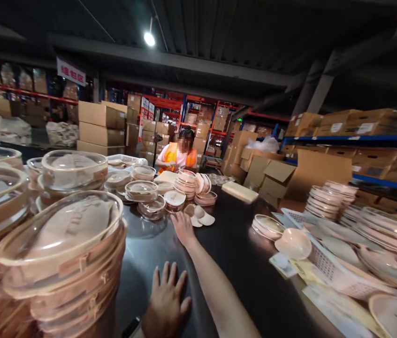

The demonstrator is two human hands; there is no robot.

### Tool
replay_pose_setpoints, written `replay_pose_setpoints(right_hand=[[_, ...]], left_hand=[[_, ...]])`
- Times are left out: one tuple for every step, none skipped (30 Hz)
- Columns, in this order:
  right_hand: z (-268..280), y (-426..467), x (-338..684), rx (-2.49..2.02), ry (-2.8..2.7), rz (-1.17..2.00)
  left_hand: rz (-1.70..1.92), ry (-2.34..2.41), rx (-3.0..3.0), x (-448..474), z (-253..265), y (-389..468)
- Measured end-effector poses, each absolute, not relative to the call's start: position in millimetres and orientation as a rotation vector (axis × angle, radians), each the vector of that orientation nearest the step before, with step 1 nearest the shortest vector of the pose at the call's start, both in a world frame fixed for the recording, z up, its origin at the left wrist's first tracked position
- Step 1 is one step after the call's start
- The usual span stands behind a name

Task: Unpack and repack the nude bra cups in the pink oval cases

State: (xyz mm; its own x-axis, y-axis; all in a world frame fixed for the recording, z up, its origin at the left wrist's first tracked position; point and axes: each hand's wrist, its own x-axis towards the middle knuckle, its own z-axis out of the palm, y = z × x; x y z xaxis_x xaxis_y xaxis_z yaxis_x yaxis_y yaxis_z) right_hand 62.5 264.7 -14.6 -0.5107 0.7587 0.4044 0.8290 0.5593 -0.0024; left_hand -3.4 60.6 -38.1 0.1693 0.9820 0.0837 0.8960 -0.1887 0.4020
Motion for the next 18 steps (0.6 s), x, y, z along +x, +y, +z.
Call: replay_pose_setpoints(right_hand=[[-13,273,46,-1.25,-2.46,-0.268],[-12,281,30,-1.21,-2.477,-0.263],[-12,288,16,-1.179,-2.489,-0.255],[-11,294,5,-1.161,-2.493,-0.244],[-11,298,-4,-1.155,-2.491,-0.231],[-11,299,-11,-1.163,-2.481,-0.215],[-12,298,-16,-1.185,-2.464,-0.198],[-14,293,-17,-1.211,-2.444,-0.182],[-17,285,-16,-1.234,-2.428,-0.165],[-20,274,-11,-1.248,-2.421,-0.147],[-25,260,-3,-1.252,-2.424,-0.131],[-30,243,8,-1.251,-2.438,-0.121],[-36,224,23,-1.232,-2.456,-0.111],[-42,204,41,-1.195,-2.463,-0.092],[-48,184,60,-1.15,-2.443,-0.057],[-54,164,81,-1.109,-2.381,0.0],[-58,145,102,-1.089,-2.271,0.087],[-61,127,122,-1.109,-2.115,0.205]], left_hand=[[0.479,1.797,2.166,-4,-44,64],[0.475,1.782,2.149,-4,-51,68],[0.47,1.762,2.14,-3,-57,72],[0.466,1.745,2.128,-3,-61,75],[0.475,1.74,2.113,-2,-64,78],[0.51,1.747,2.09,-1,-65,81],[0.596,1.77,2.045,-1,-64,83],[0.72,1.81,1.976,-2,-60,84],[0.859,1.853,1.893,-4,-55,86],[0.997,1.899,1.8,-8,-49,87],[1.114,1.949,1.7,-13,-42,89],[1.186,2.004,1.603,-19,-35,90],[1.226,2.073,1.502,-26,-29,92],[1.252,2.15,1.381,-33,-25,94],[1.263,2.213,1.266,-40,-23,96],[1.262,2.264,1.167,-45,-22,97],[1.258,2.282,1.125,-48,-23,98],[1.261,2.271,1.134,-48,-24,98]])
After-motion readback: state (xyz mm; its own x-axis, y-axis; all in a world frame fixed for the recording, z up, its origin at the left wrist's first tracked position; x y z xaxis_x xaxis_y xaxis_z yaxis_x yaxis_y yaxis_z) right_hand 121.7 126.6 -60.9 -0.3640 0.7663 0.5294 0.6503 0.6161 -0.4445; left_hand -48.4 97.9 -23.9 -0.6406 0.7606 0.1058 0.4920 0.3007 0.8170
